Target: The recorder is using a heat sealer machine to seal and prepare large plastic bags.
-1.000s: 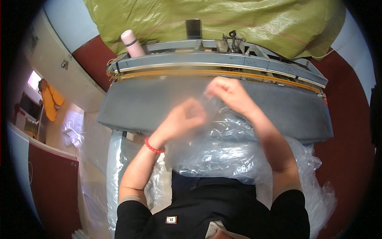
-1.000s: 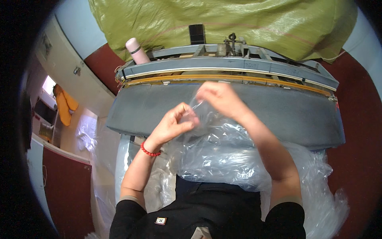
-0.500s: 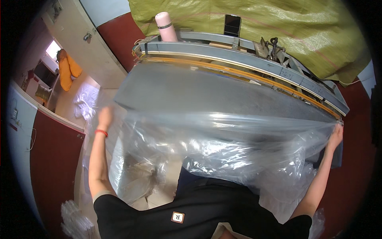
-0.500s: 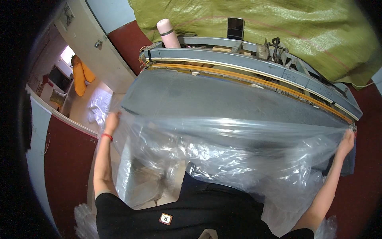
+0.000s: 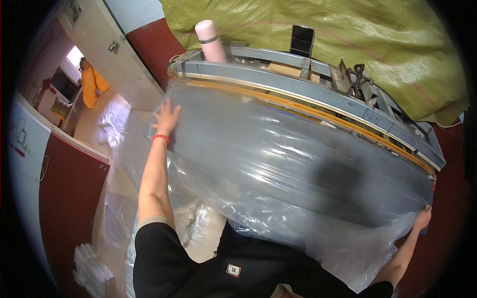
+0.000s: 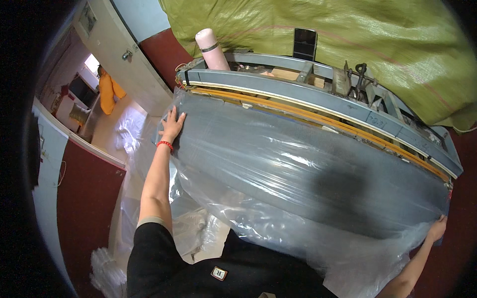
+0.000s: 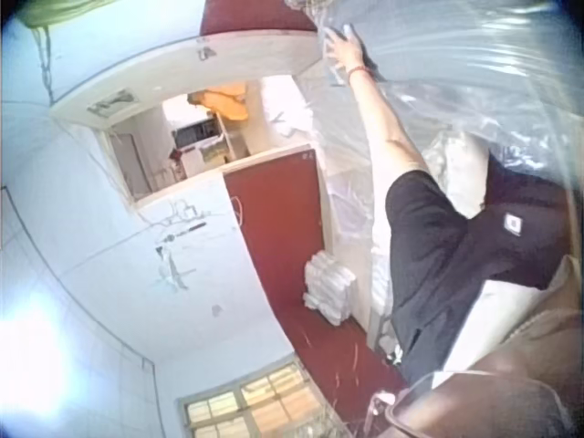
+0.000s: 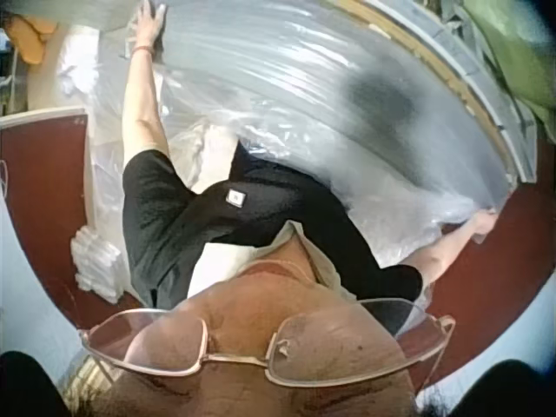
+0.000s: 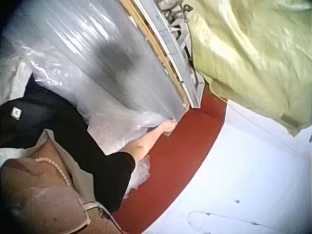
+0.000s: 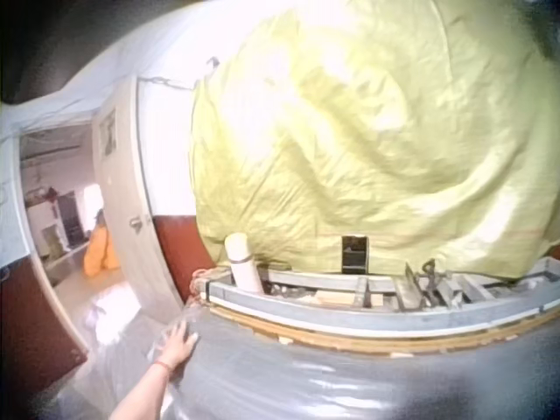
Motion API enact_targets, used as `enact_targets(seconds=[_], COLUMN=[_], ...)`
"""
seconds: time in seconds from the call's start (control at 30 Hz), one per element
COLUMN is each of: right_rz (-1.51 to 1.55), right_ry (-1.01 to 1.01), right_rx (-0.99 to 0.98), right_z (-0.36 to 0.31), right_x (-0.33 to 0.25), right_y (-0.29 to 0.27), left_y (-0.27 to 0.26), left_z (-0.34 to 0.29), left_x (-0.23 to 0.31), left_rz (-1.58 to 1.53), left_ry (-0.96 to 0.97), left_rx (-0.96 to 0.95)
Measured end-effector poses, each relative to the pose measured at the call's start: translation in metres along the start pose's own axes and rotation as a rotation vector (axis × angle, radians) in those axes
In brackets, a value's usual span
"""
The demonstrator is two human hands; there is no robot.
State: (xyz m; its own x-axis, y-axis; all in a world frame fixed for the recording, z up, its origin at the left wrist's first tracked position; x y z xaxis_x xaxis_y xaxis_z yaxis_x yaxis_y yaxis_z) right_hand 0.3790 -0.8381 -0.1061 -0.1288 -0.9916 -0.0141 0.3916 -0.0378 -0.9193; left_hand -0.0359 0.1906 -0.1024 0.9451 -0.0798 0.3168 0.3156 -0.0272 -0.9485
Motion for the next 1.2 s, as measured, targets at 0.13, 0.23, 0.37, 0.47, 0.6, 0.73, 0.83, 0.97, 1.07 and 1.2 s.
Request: enact_targets(seconds=[0.13,0.23,0.37,0.47,0.6,0.73,0.83,0.97,1.07,1.2], right_rz=[-0.003,-0.059,-0.104,0.765,0.514,0.511,0.773,0.648,0.74,0.811], right_ry=[-0.016,-0.046,-0.006,-0.028,-0.053,-0.026,-0.124,-0.341,-0.564,-0.85], right_rx=[0.047,-0.007,-0.15,-0.205,0.181,0.122,0.125,-0.032,-0.087,-0.018], right_z=[0.006,0.014,0.023,0.06,0.06,0.081,0.085,0.096,0.086,0.031], right_x=[-0.006,-0.01,-0.015,0.056,0.06,0.049,0.041,-0.057,-0.149,-0.286], right_y=[-0.007,0.0,0.018,0.025,-0.041,-0.003,-0.031,-0.032,-0.043,-0.097], left_y=[0.0,-0.004,-0.022,-0.04,-0.048,0.067,0.108,0.036,-0.019,-0.092], left_z=[0.019,0.032,0.05,0.066,0.051,0.029,-0.03,-0.067,-0.071,-0.079], left_x=[-0.006,-0.02,-0.043,-0.068,-0.203,-0.321,-0.287,-0.331,-0.384,-0.4], left_rz=[0.105,0.05,-0.012,-0.687,-0.645,-0.113,-0.019,-0.023,-0.182,-0.751], left_ry=[-0.112,-0.2,-0.16,0.096,-0.01,0.006,0.037,-0.109,-0.178,-0.216], left_rx=[-0.015,0.03,0.029,0.205,0.444,0.3,0.233,0.339,0.578,0.612])
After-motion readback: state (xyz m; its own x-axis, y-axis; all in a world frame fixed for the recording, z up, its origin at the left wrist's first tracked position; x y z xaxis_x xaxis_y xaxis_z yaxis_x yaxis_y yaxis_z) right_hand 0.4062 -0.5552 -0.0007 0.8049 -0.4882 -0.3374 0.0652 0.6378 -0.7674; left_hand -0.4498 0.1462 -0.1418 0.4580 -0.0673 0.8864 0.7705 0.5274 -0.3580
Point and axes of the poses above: each hand's wrist, its own z-axis towards the middle knuckle, its own y-axis out of the palm, x = y × z, the point moved 8 cm from there along z, towards the middle knuckle, and after that the axes turned 14 degrees about -y, right-handed, at the moved point
